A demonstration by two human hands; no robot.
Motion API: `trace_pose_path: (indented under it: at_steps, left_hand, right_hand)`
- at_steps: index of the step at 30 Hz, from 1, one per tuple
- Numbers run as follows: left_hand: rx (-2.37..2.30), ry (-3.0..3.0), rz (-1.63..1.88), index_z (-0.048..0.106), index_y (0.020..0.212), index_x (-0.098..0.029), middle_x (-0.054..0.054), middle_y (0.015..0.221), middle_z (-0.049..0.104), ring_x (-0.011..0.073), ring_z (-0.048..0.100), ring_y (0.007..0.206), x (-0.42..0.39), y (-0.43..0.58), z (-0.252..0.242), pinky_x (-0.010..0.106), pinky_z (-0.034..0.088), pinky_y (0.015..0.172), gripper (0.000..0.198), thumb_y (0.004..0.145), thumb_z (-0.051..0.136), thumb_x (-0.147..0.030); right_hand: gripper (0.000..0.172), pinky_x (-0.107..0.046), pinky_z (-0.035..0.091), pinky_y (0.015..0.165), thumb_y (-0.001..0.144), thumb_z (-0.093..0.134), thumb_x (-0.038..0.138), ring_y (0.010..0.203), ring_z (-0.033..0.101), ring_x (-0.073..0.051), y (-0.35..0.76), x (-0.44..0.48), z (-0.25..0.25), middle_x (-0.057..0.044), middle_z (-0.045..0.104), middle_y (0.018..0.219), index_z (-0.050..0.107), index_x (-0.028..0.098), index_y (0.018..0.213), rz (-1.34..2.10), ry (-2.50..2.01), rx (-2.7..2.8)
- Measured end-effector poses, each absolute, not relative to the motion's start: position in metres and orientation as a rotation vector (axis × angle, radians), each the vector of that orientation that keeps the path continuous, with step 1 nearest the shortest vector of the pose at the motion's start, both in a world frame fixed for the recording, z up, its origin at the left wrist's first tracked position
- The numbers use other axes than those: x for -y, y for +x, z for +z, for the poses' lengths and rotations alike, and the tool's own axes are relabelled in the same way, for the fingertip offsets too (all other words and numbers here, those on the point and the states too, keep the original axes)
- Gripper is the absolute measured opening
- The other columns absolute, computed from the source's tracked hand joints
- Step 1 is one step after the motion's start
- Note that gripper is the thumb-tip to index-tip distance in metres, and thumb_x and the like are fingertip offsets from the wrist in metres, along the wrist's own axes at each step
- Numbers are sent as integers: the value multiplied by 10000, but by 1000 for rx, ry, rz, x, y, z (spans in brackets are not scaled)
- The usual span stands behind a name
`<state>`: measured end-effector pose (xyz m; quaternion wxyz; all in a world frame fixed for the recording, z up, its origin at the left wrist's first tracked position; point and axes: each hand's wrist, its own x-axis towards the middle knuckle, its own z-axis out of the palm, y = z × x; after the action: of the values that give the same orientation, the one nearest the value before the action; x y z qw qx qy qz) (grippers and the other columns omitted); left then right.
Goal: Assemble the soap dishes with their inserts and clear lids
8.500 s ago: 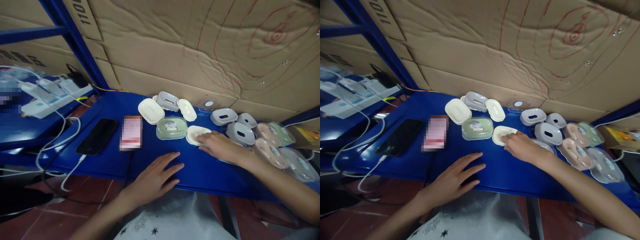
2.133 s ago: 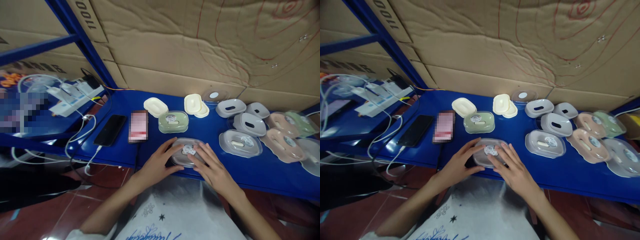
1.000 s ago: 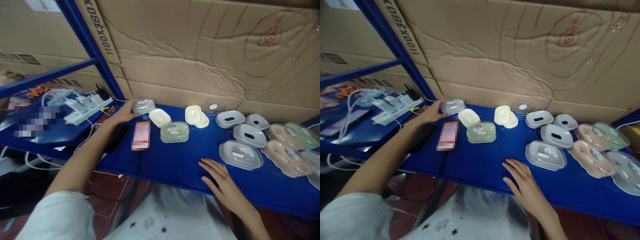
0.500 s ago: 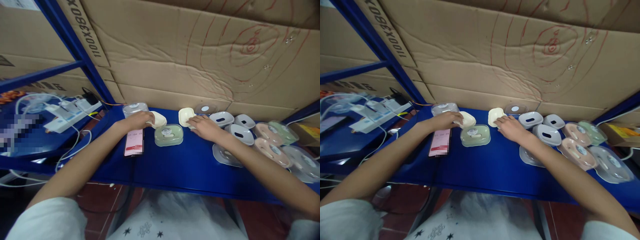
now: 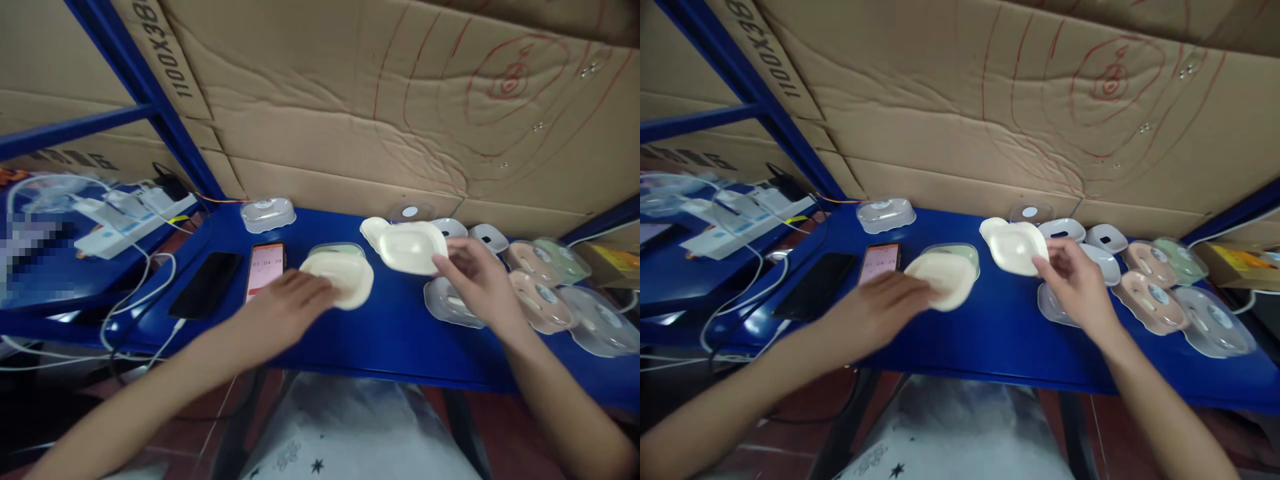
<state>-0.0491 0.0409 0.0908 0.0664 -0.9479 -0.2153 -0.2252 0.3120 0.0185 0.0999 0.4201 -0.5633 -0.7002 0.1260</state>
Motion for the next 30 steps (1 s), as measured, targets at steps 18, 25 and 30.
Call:
trace_pose_path:
  at_steps: [18, 25, 30]
  left_hand:
    - [866, -3032, -741, 622, 1356, -190, 86, 1176, 714, 241, 672, 1115, 19, -17, 8, 460, 522, 1043, 372, 1033, 515, -41]
    - [951, -2984, -895, 628, 1366, -234, 96, 1330, 695, 259, 613, 1309, 19, -17, 6, 587, 370, 1231, 341, 1062, 531, -113]
    - [1064, -2985, -962, 650, 1323, -230, 97, 1332, 704, 274, 639, 1282, 20, -18, 6, 600, 399, 1202, 336, 1007, 571, -146]
  right_hand:
    - [467, -362, 584, 653, 1093, 465, 522, 757, 778, -273, 314, 27, 57, -91, 813, 959, 697, 231, 1376, -47, -1846, 1951]
    - [512, -573, 444, 1120, 1041, 492, 295, 1355, 600, -405, 362, -122, 94, -241, 647, 1461, 565, 127, 1519, -450, -2011, 2324]
    - [532, -571, 485, 1016, 990, 625, 509, 1172, 694, -412, 383, -153, 84, -243, 743, 1278, 673, 156, 1386, -240, -2184, 2398]
